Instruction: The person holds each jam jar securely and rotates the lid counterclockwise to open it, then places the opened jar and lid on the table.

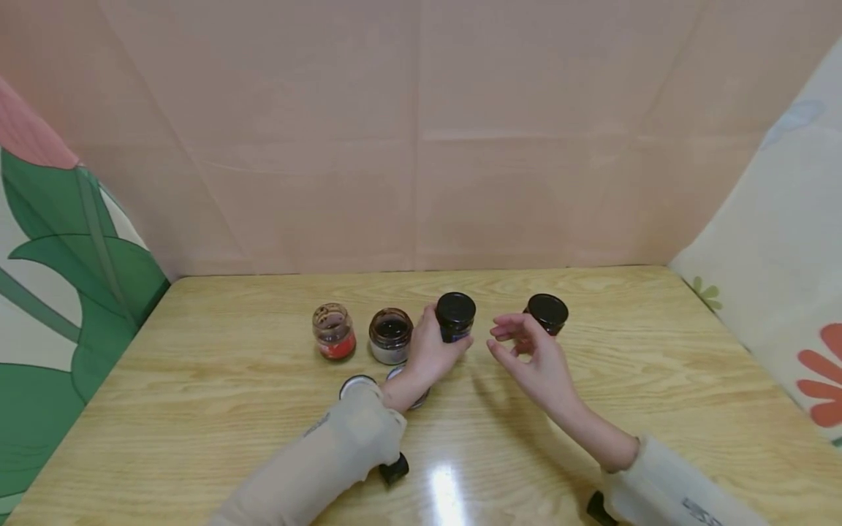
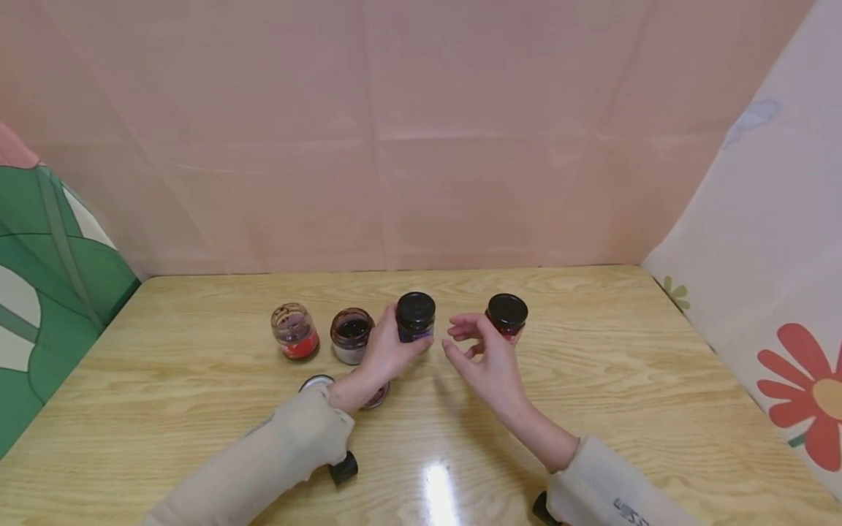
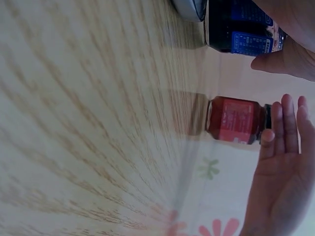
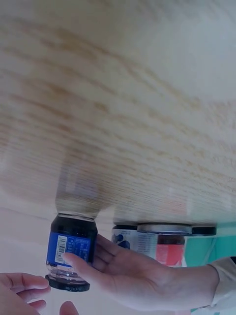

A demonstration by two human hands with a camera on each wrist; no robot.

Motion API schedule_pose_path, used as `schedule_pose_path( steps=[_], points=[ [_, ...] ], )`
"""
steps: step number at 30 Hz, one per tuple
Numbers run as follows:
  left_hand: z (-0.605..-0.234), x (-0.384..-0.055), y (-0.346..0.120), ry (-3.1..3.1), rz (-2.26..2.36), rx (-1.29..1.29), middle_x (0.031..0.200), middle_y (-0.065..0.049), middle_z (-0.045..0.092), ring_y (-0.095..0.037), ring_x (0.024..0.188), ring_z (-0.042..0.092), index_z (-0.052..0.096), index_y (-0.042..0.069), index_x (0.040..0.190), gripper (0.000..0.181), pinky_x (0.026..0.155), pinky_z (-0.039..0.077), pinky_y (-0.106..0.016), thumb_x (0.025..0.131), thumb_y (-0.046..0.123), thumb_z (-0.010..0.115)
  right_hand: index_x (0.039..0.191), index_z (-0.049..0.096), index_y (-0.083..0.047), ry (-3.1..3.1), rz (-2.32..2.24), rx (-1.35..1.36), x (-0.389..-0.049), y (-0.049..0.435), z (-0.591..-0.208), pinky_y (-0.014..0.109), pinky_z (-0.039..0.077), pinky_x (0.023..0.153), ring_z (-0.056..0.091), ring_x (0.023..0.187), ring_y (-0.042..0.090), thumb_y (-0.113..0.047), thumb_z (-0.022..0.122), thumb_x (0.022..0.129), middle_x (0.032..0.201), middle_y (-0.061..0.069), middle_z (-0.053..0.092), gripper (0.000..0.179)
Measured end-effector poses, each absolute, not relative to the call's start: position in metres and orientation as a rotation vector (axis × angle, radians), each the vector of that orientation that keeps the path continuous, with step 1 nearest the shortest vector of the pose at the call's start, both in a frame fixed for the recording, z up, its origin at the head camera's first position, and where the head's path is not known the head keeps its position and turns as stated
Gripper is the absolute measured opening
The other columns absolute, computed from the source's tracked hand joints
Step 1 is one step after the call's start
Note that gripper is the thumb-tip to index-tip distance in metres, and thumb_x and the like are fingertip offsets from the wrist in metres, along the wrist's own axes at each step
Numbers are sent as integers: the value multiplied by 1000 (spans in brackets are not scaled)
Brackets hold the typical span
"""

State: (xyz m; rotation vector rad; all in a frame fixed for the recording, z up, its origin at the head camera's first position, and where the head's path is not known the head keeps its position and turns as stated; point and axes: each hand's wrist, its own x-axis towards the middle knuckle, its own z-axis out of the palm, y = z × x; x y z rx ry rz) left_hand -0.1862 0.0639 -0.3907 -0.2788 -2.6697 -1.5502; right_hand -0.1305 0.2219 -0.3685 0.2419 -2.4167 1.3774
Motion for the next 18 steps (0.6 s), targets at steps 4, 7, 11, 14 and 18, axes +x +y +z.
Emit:
schedule_pose_path(
  steps=[4,7,11,14,18],
  points=[
    [-392,-188,64,-2680,-1552,-257,116,-20,61,-34,111,58,46,-3,125,64,94,46,-45,76,22,79,110,59,4,-2425,1403,225,-130,221,-371,19,48,64,59,86,-2,0,69,84,98,16,68,28],
    [-392,-188,63,-2678,-1570,-247,114,-20,61,-34,110,59,46,-3,123,64,94,46,-45,74,20,80,110,60,3,-2424,1420,219,-129,219,-372,20,48,65,59,86,-2,-1,69,84,99,16,68,28],
    [-393,-189,63,-2680,-1572,-234,113,-20,61,-34,109,59,45,-2,121,64,93,46,-44,73,19,81,110,60,3,-2432,1419,212,-129,218,-371,19,48,66,59,87,-1,-2,70,85,100,15,68,28],
    [-394,-187,62,-2699,-1565,-215,111,-20,62,-33,107,60,43,0,121,64,92,47,-43,73,20,81,109,60,3,-2426,1422,216,-129,217,-370,19,48,65,60,86,0,-1,70,84,99,16,69,27],
    [-392,-185,62,-2738,-1558,-231,105,-22,64,-33,100,63,40,1,120,66,87,49,-42,73,22,82,109,61,3,-2426,1420,211,-128,216,-370,20,48,65,60,86,2,-1,70,84,98,16,69,27]
  ],
)
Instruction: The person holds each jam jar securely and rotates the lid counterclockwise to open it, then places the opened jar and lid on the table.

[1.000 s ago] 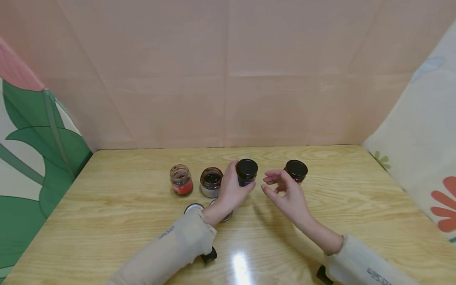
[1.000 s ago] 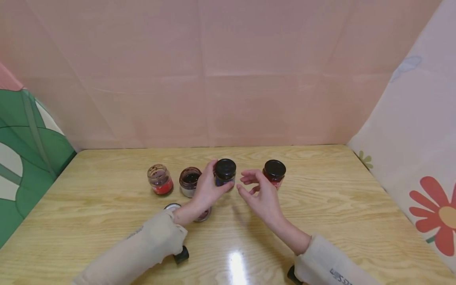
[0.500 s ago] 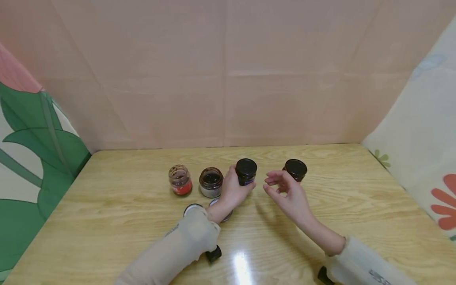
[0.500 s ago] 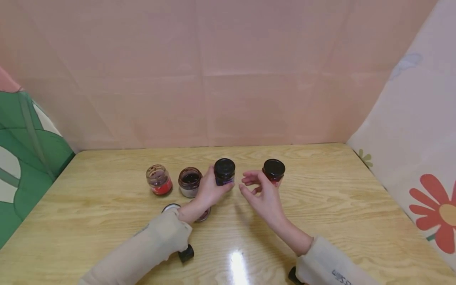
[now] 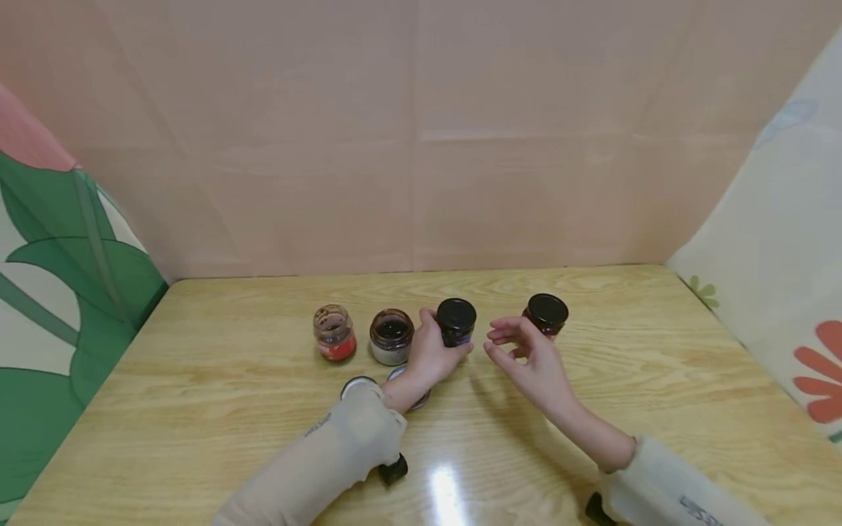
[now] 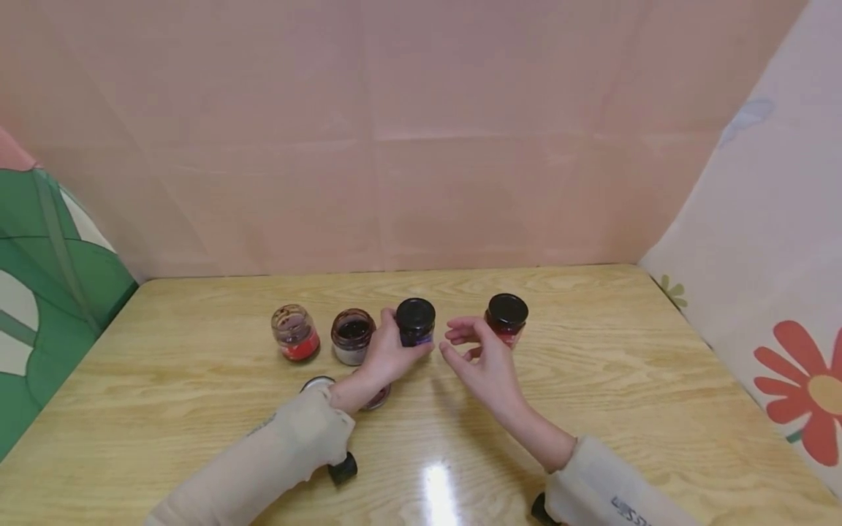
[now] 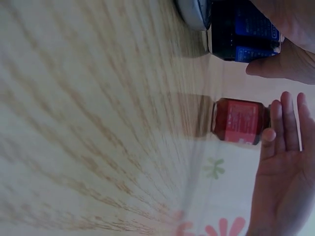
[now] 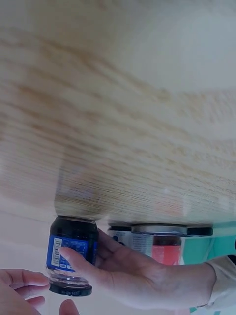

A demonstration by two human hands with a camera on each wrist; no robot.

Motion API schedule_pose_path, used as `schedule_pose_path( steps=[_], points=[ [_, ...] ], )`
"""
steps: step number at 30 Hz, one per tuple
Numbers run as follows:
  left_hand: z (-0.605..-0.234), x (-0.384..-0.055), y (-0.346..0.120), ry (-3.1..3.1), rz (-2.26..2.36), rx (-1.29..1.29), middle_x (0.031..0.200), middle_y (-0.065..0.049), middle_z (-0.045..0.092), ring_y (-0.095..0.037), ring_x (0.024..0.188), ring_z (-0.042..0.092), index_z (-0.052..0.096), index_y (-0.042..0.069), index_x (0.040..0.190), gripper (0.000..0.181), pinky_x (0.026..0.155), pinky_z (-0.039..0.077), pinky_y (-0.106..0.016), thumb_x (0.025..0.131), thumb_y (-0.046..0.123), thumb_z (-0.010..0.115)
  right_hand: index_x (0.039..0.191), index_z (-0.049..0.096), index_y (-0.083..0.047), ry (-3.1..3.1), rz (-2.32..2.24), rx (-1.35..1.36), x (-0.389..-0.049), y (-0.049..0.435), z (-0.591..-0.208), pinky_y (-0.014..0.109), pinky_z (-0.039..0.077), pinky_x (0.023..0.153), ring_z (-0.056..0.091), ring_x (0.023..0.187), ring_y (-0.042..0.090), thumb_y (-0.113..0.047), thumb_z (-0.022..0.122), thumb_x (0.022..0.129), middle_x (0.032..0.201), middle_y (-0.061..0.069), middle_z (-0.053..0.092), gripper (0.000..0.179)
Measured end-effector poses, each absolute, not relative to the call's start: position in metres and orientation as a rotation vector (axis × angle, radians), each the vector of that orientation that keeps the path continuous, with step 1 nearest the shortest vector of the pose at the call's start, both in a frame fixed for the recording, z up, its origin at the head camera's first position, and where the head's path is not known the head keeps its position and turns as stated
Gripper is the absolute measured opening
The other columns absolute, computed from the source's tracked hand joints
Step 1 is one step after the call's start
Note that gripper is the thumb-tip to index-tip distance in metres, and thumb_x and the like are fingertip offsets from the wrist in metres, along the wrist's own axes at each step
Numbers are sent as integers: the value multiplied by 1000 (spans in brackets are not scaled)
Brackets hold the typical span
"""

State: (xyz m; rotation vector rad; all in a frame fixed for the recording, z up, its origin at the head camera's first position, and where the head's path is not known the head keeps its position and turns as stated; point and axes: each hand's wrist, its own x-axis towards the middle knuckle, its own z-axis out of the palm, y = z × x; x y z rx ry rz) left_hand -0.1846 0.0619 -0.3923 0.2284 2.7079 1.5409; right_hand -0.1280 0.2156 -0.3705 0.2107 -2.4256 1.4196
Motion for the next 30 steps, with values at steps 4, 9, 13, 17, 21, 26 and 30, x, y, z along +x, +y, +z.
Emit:
schedule_pose_path(
  steps=[4,9,13,17,21,26,30],
  points=[
    [-391,-184,61,2712,1503,237,103,-21,65,-32,98,64,41,1,118,64,85,50,-41,73,24,81,111,60,2,-2460,1404,193,-129,215,-370,20,48,67,61,89,6,-3,70,85,100,15,68,28],
    [-389,-184,59,2712,1462,240,104,-15,67,-28,99,64,53,2,113,54,87,50,-39,73,24,82,111,60,2,-2455,1405,185,-129,214,-369,19,48,67,62,89,8,-4,70,84,102,15,68,29],
    [-385,-182,59,2680,1461,271,106,-13,67,-26,99,64,57,2,112,51,88,50,-38,74,25,81,111,60,4,-2439,1413,179,-129,214,-367,18,47,66,60,88,4,-4,72,83,104,17,67,31],
    [-380,-179,56,2665,1512,331,107,-12,67,-26,100,63,58,3,113,53,87,50,-38,73,27,82,115,60,2,-2434,1405,186,-130,214,-367,17,47,66,57,88,0,-7,74,82,107,17,66,36],
    [-376,-175,51,2684,1534,452,108,-12,66,-27,101,62,58,3,115,54,87,49,-42,75,31,81,120,58,2,-2411,1382,209,-128,211,-366,19,48,69,55,93,2,-7,76,81,113,15,65,44],
    [-371,-172,46,2741,1469,569,103,-11,64,-26,96,60,58,5,115,52,83,47,-42,76,34,78,126,58,-2,-2410,1369,230,-124,206,-360,22,50,74,56,103,20,-11,76,81,120,13,61,50],
    [-367,-167,41,2783,1422,608,101,-10,62,-24,92,59,58,6,114,51,80,46,-40,76,36,77,128,58,-3,-2426,1392,208,-124,201,-358,24,49,76,55,106,24,-13,76,81,121,13,60,51]
  ],
)
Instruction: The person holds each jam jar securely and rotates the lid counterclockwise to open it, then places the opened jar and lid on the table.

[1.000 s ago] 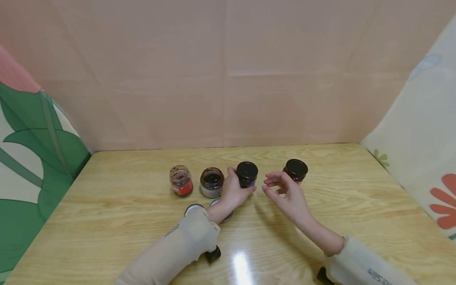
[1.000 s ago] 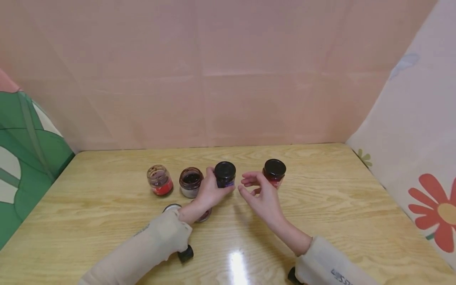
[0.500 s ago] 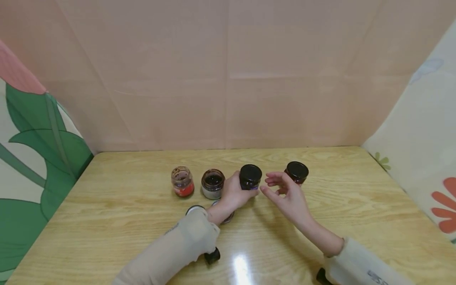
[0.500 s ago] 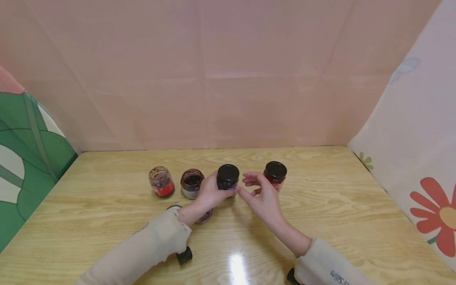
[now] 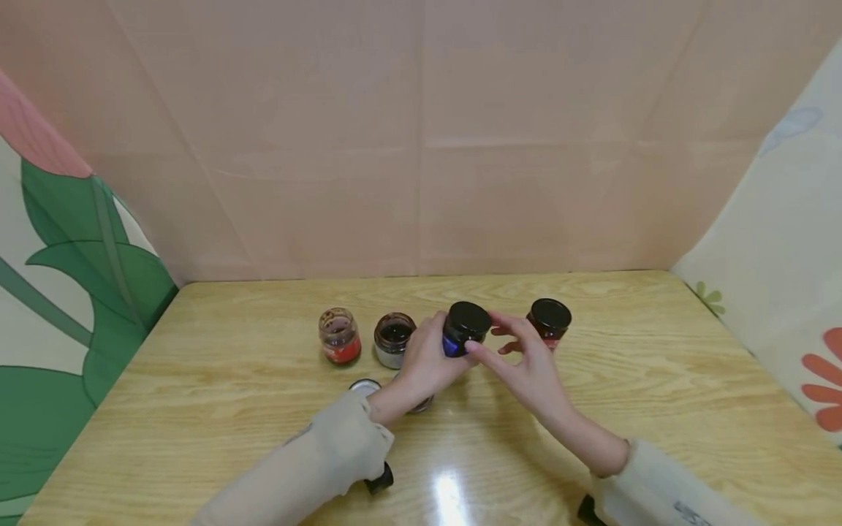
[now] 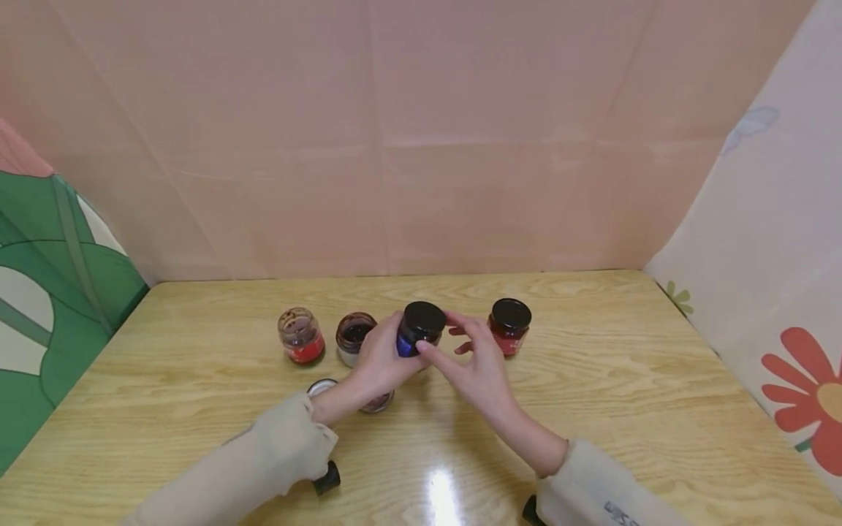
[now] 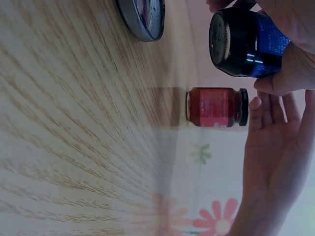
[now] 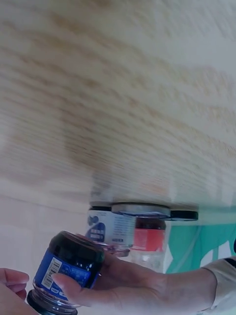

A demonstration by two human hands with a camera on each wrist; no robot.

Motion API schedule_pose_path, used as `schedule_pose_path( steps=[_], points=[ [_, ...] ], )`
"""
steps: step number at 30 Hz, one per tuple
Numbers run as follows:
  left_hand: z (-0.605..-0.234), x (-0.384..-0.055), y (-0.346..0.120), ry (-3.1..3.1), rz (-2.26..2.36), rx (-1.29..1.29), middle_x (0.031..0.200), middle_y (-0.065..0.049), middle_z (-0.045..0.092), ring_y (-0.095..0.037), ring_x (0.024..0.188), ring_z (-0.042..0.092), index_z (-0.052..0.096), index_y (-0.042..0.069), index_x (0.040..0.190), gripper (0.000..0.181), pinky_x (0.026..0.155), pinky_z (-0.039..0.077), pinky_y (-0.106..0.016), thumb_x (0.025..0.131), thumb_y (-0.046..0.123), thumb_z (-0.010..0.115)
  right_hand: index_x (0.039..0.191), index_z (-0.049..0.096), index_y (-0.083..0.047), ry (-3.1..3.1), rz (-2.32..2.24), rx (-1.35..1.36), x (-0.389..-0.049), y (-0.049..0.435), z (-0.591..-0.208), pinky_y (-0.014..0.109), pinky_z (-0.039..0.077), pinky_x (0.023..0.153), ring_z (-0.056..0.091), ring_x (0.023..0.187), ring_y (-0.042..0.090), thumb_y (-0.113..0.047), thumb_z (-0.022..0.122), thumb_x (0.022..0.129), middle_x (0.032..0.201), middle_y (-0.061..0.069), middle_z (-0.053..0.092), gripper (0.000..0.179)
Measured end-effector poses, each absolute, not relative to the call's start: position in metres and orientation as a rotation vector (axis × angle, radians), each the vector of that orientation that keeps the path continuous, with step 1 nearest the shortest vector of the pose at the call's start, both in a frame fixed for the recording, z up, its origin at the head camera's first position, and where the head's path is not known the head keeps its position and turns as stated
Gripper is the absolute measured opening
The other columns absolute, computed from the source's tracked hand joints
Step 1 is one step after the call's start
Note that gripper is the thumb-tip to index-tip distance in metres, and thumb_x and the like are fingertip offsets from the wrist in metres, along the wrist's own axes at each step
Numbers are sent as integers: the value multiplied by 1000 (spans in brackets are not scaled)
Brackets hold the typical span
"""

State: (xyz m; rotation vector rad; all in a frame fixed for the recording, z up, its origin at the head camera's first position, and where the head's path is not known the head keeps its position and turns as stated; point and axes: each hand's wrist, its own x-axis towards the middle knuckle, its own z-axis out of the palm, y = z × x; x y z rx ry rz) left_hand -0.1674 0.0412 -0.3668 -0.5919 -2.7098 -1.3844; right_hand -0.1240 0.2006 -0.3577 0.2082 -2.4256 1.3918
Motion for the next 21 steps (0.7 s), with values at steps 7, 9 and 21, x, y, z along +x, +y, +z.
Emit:
schedule_pose_path(
  steps=[7,9,21],
  points=[
    [-365,-160,35,-2726,-1358,-600,102,-9,61,-24,94,58,57,7,113,49,81,47,-41,77,36,75,129,58,-7,-2441,1476,139,-126,188,-358,28,47,81,52,109,18,-18,75,84,122,10,59,50],
    [-365,-159,33,-2724,-1341,-608,101,-8,61,-24,93,58,57,8,112,48,80,48,-41,77,36,75,129,59,-7,-2435,1500,109,-127,184,-358,30,46,83,52,109,16,-20,74,84,121,9,59,49],
    [-364,-151,35,-2714,-1242,-595,101,-5,59,-20,92,56,59,5,112,54,81,47,-38,74,38,80,121,64,-9,-2376,1611,-105,-127,163,-351,39,38,90,51,111,20,-30,77,80,123,10,61,48]
  ],
)
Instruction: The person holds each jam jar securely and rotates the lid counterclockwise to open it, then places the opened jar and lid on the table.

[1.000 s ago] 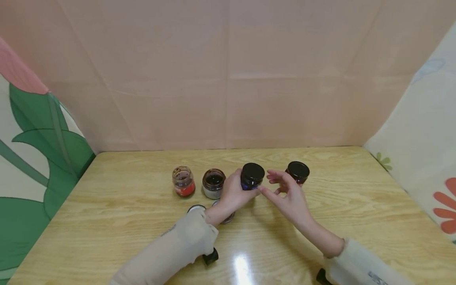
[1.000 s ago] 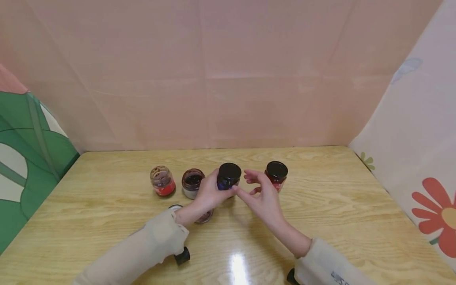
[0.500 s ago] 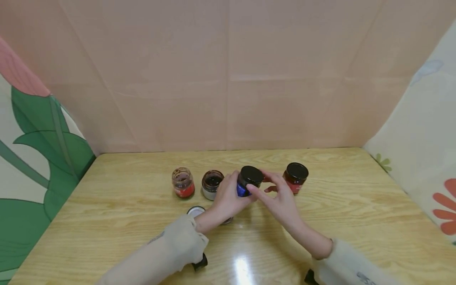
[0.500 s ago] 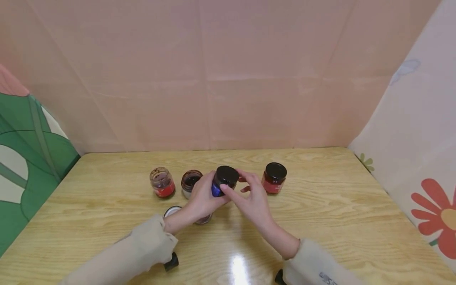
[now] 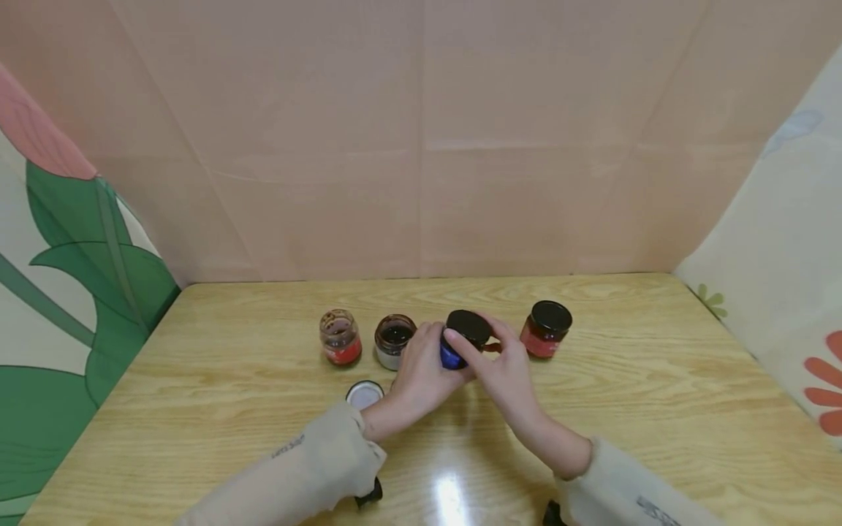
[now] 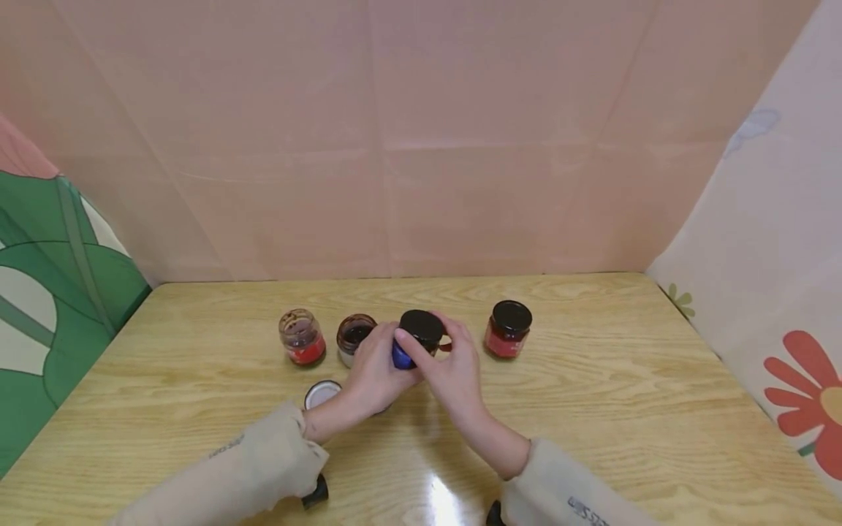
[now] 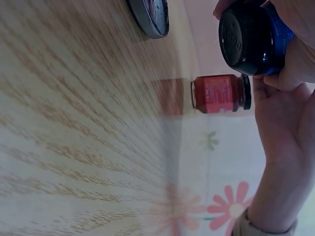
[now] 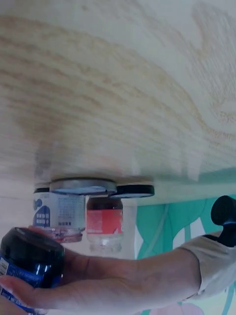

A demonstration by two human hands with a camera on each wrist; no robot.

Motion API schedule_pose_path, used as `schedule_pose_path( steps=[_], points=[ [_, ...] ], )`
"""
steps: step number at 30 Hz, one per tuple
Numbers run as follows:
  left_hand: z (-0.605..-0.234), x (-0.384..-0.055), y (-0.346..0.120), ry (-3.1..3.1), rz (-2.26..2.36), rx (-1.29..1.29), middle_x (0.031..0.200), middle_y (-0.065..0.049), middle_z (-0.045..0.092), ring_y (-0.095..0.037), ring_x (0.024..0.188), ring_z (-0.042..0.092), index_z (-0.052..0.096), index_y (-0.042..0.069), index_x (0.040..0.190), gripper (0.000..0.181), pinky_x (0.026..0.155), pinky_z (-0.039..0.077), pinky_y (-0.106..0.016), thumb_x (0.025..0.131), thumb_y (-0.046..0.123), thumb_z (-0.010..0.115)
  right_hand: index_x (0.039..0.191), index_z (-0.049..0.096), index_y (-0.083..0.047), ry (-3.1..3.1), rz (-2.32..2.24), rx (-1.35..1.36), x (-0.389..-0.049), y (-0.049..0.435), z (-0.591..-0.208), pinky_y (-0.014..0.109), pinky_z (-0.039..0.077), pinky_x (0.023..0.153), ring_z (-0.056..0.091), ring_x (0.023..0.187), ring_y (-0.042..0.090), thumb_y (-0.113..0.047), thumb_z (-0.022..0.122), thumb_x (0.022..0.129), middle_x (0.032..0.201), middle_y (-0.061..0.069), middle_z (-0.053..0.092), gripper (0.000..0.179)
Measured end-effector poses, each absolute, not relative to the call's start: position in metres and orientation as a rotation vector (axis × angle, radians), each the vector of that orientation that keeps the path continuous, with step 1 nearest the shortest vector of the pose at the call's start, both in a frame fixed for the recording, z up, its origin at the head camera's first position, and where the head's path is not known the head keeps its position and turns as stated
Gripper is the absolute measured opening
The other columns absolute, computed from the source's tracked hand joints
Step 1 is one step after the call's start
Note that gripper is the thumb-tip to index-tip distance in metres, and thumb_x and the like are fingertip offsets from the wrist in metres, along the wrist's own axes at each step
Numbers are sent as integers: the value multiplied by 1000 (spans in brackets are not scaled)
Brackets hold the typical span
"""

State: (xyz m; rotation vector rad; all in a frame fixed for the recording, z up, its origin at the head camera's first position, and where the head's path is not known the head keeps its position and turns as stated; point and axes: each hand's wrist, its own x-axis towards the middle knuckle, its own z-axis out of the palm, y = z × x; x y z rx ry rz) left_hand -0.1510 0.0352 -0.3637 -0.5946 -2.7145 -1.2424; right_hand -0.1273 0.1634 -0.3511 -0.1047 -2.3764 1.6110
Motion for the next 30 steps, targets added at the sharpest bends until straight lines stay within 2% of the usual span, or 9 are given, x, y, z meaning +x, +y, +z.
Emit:
schedule_pose_path(
  steps=[3,6,11,17,25,30],
  points=[
    [-363,-150,36,-2722,-1224,-594,102,-5,59,-20,93,57,61,5,113,56,83,47,-39,73,38,81,120,64,-9,-2372,1618,-159,-128,162,-352,40,39,90,52,109,20,-32,78,79,123,9,62,49],
    [-362,-149,36,-2717,-1201,-592,101,-4,60,-19,92,58,63,6,111,55,83,48,-37,71,39,82,119,65,-11,-2365,1616,-213,-128,161,-352,38,42,86,54,105,19,-36,79,78,121,8,64,49],
    [-361,-148,37,-2701,-1168,-570,97,-2,62,-18,88,59,65,7,107,54,79,49,-36,68,40,84,116,67,-12,-2318,1659,-255,-127,158,-350,33,41,86,54,101,18,-38,80,76,114,8,67,49],
    [-362,-149,37,-2665,-1151,-598,94,-2,62,-18,86,60,66,8,103,52,77,51,-35,67,42,84,110,70,-12,-2247,1686,-242,-127,159,-350,32,41,87,56,97,17,-31,83,73,106,9,70,44],
    [-364,-151,34,-2661,-1166,-645,92,-1,62,-17,84,60,66,8,99,51,75,51,-32,66,41,85,108,72,-11,-2229,1723,-214,-127,162,-354,33,37,94,58,101,16,-24,86,71,109,8,70,42],
    [-365,-152,33,-2651,-1170,-656,89,0,63,-16,82,61,67,9,97,50,74,51,-31,64,41,87,108,72,-12,-2257,1706,-198,-128,164,-355,29,40,90,58,103,15,-24,86,70,110,7,70,42]
  ],
)
